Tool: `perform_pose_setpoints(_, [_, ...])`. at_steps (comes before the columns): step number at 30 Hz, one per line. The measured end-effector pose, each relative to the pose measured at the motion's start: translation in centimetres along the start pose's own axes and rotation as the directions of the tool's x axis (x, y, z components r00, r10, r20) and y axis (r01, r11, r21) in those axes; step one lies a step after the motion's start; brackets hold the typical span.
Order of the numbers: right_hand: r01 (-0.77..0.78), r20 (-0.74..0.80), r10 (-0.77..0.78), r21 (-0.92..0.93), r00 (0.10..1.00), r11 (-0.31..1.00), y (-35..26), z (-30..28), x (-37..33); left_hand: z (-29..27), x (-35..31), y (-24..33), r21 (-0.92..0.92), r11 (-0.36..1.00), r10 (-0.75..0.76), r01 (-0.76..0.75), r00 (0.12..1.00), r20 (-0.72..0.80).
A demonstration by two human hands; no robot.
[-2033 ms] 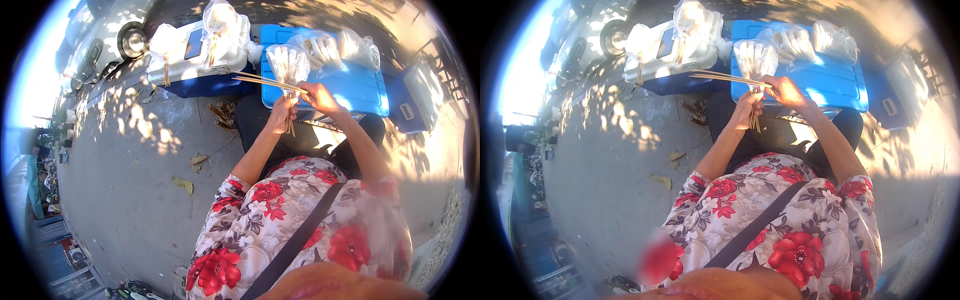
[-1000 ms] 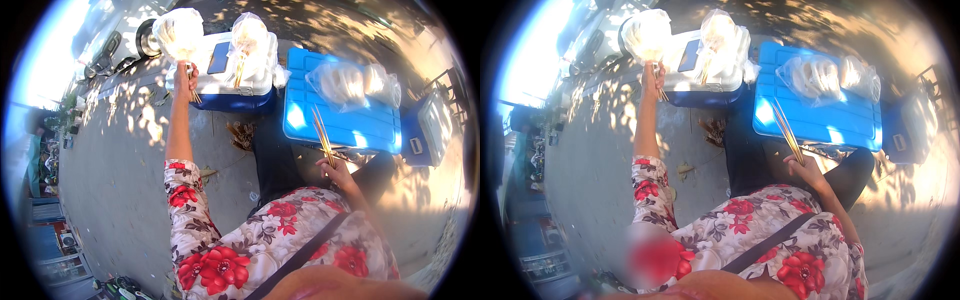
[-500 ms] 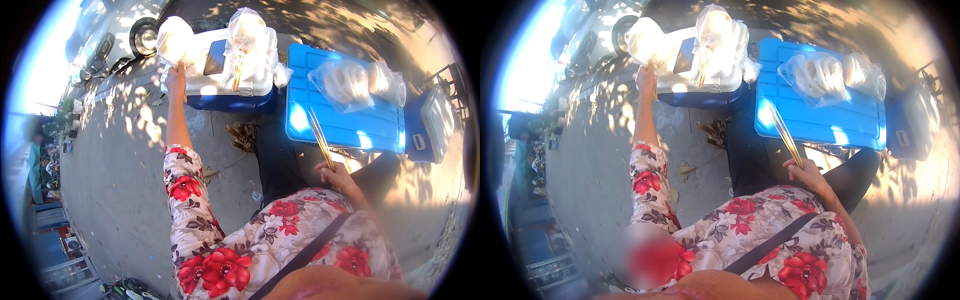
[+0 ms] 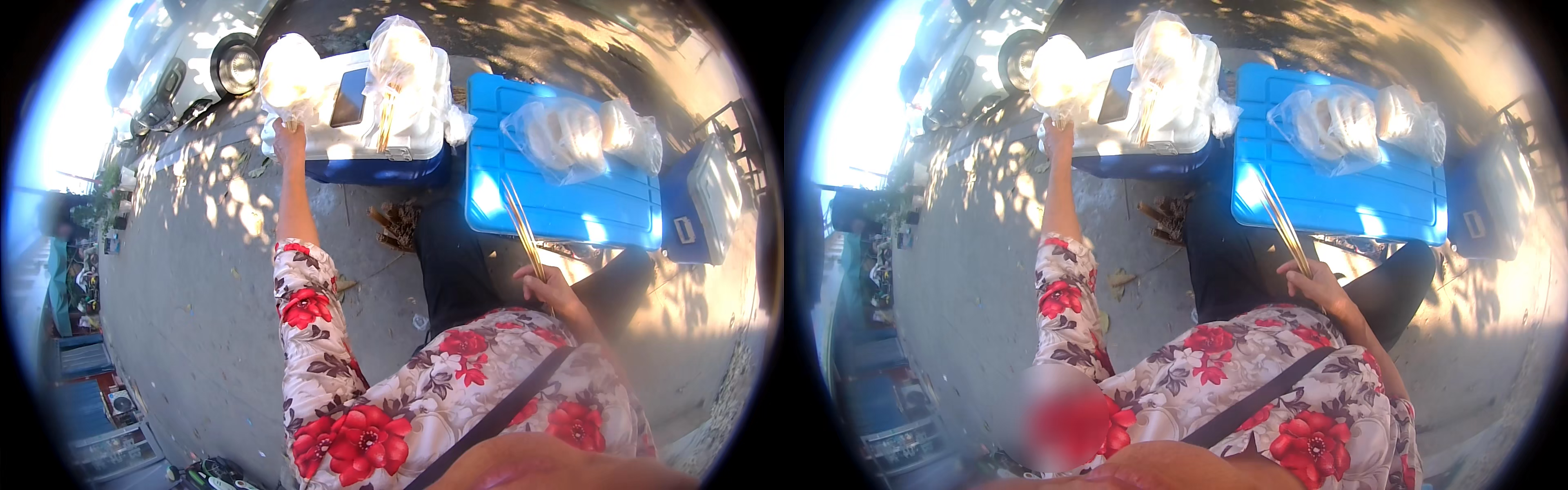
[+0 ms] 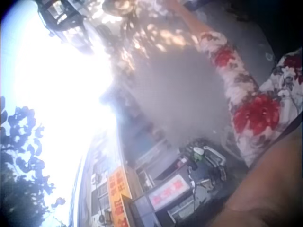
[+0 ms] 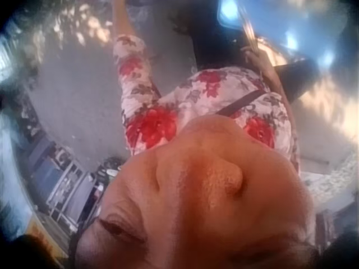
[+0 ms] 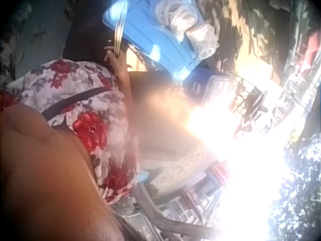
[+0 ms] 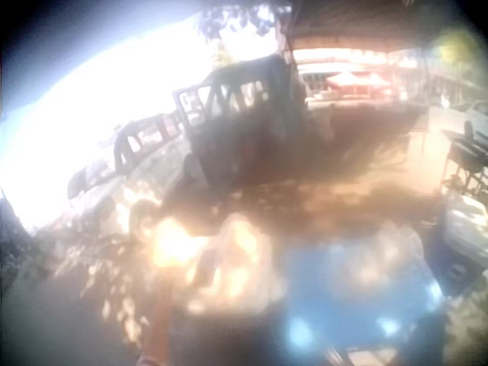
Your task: The person inserts wooden skewers into round flatbreads one by one, then places the skewered flatbreads into a plastic bag. The person repeats this process with multiple flatbreads.
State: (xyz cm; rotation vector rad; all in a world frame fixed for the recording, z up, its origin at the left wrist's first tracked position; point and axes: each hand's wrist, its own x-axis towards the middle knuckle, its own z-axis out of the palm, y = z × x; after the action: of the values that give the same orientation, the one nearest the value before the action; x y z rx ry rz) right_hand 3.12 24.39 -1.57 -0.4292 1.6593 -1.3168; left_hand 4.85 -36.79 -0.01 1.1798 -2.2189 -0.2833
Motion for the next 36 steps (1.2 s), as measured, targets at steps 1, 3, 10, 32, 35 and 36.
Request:
perform_pose_setpoints(1, [-0.011, -0.005, 0.011, 0.002, 1.0, 1.0, 0.0, 0.0, -0.1, 0.1, -0.2, 0.7, 0.025, 0.997, 0.081, -0.079, 0.995, -0.053])
perform_pose_setpoints(3, [-0.014, -0.027, 0.014, 0.004, 1.0, 1.0, 0.1, -0.1, -0.3, 0.1, 0.1, 2.3, -0.157, 0.988, 0.009, 0.004, 0.997, 0.08])
perform_pose_setpoints(10, [-0.035, 0.029, 0.034, 0.022, 0.999, 0.999, -1.0, 0.3, -0.3, 0.9, 0.8, 3.9, -0.113, 0.993, 0.003, 0.018, 0.984, 0.18])
perform_pose_setpoints(32, [-0.069, 0.013, 0.069, -0.01, 0.998, 0.998, -0.9, 0.3, -0.8, 0.2, 1.8, 1.2, -0.009, 0.927, -0.348, 0.375, 0.868, 0.353])
perform_pose_setpoints(35, [-0.064, -0.028, 0.062, -0.051, 0.998, 0.997, -0.7, -0.3, -0.9, -0.2, 1.9, -0.4, 0.256, 0.938, -0.314, 0.233, 0.883, 0.347])
perform_pose_setpoints(36, [0.002, -0.044, -0.004, -0.052, 0.999, 0.999, -0.1, -0.8, -0.8, -1.0, 1.8, -0.2, 0.338, 0.934, -0.229, 0.118, 0.923, 0.31])
